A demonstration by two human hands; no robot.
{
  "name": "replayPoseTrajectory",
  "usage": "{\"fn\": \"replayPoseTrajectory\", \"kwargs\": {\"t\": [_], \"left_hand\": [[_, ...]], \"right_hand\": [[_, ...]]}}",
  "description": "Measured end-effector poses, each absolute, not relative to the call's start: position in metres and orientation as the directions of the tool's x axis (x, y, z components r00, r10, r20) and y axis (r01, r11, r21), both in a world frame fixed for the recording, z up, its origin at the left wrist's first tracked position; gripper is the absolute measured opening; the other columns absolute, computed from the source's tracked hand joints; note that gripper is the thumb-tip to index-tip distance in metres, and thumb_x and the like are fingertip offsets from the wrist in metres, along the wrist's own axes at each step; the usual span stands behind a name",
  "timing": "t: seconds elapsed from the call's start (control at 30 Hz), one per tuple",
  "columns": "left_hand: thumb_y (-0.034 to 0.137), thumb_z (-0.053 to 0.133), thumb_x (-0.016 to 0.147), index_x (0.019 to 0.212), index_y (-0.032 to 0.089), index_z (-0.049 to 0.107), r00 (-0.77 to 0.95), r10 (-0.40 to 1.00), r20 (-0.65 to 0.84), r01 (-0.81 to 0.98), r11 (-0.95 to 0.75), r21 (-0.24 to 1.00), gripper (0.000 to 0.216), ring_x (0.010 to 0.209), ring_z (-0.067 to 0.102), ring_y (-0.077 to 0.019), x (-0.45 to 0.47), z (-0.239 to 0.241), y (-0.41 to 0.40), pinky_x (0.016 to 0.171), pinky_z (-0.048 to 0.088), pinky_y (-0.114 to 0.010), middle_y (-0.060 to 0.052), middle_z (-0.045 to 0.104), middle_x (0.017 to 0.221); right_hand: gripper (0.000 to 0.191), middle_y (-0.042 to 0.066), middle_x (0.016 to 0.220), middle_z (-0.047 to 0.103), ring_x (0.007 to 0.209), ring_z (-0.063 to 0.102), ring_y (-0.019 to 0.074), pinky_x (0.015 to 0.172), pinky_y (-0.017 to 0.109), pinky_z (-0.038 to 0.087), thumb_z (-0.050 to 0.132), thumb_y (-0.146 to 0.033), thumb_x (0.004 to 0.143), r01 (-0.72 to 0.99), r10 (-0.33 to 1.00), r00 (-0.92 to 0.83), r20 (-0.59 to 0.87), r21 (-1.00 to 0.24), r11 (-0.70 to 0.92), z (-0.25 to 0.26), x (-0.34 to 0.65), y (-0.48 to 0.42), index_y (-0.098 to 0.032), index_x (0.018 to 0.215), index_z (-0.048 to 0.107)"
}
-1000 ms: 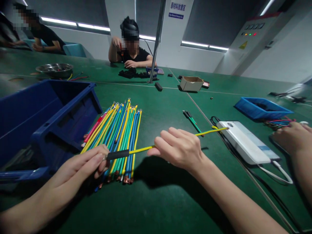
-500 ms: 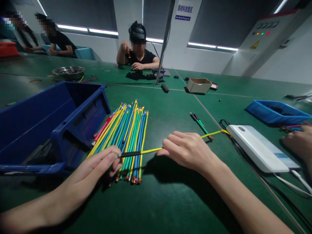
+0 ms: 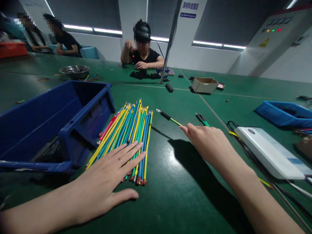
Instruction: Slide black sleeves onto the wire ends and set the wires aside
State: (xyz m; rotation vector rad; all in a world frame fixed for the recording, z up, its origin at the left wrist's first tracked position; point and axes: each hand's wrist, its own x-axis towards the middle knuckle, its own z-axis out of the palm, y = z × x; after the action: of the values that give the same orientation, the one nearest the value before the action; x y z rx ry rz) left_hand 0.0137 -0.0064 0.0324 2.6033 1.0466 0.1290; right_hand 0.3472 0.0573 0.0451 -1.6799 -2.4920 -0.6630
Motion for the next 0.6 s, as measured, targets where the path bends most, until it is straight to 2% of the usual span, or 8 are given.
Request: {"fn": "replayPoseTrajectory", "kwargs": {"t": [0.13, 0.23, 0.37, 0.47, 0.6], "left_hand": [[0.05, 0.064, 0.104, 0.161, 0.016, 0.044, 0.726, 0.688, -0.011, 0.651, -0.681, 0.336, 0.069, 0.158, 0.034, -0.0379, 0.014, 0.035, -0.004, 0.124, 0.038, -0.064, -0.019, 0.032, 0.17], [0.046, 0.063, 0.105, 0.161, 0.016, 0.044, 0.735, 0.678, -0.023, 0.648, -0.692, 0.319, 0.067, 0.157, 0.034, -0.0384, 0.015, 0.037, -0.003, 0.123, 0.038, -0.065, -0.02, 0.031, 0.17], [0.045, 0.062, 0.105, 0.163, 0.016, 0.042, 0.738, 0.674, -0.032, 0.649, -0.696, 0.308, 0.067, 0.157, 0.033, -0.039, 0.014, 0.037, -0.003, 0.121, 0.038, -0.067, -0.019, 0.029, 0.171], [0.046, 0.061, 0.106, 0.163, 0.017, 0.041, 0.742, 0.671, -0.012, 0.642, -0.705, 0.302, 0.066, 0.158, 0.033, -0.0378, 0.012, 0.036, -0.004, 0.122, 0.037, -0.066, -0.018, 0.03, 0.171], [0.047, 0.059, 0.107, 0.163, 0.018, 0.041, 0.739, 0.673, -0.005, 0.645, -0.706, 0.293, 0.066, 0.158, 0.033, -0.0368, 0.012, 0.034, -0.004, 0.122, 0.037, -0.066, -0.017, 0.03, 0.171]], "right_hand": [[0.046, 0.006, 0.058, 0.063, 0.043, 0.058, 0.0204, 0.049, 0.031, 0.017, 0.035, -0.043, 0.111, 0.925, 0.944, -0.272, 0.186, 0.321, 0.203, 0.037, 0.344, 0.062, -0.021, 0.082, 0.064], [0.04, 0.008, 0.071, 0.069, 0.049, 0.062, 0.0206, 0.047, 0.03, 0.019, 0.04, -0.038, 0.109, 0.938, 0.969, -0.198, 0.148, 0.316, 0.144, 0.034, 0.344, 0.064, -0.021, 0.083, 0.064], [0.037, 0.01, 0.084, 0.07, 0.065, 0.067, 0.0244, 0.052, 0.031, 0.027, 0.041, -0.046, 0.107, 0.947, 0.976, -0.16, 0.149, 0.302, 0.109, 0.031, 0.35, 0.062, -0.021, 0.087, 0.06], [0.035, 0.009, 0.079, 0.068, 0.066, 0.066, 0.0261, 0.054, 0.032, 0.029, 0.045, -0.049, 0.103, 0.95, 0.975, -0.162, 0.153, 0.29, 0.112, 0.03, 0.359, 0.058, -0.022, 0.086, 0.056], [0.023, 0.005, 0.069, 0.065, 0.053, 0.06, 0.0213, 0.052, 0.032, 0.028, 0.054, -0.041, 0.097, 0.956, 0.964, -0.205, 0.172, 0.247, 0.159, 0.03, 0.373, 0.048, -0.024, 0.082, 0.053]]}}
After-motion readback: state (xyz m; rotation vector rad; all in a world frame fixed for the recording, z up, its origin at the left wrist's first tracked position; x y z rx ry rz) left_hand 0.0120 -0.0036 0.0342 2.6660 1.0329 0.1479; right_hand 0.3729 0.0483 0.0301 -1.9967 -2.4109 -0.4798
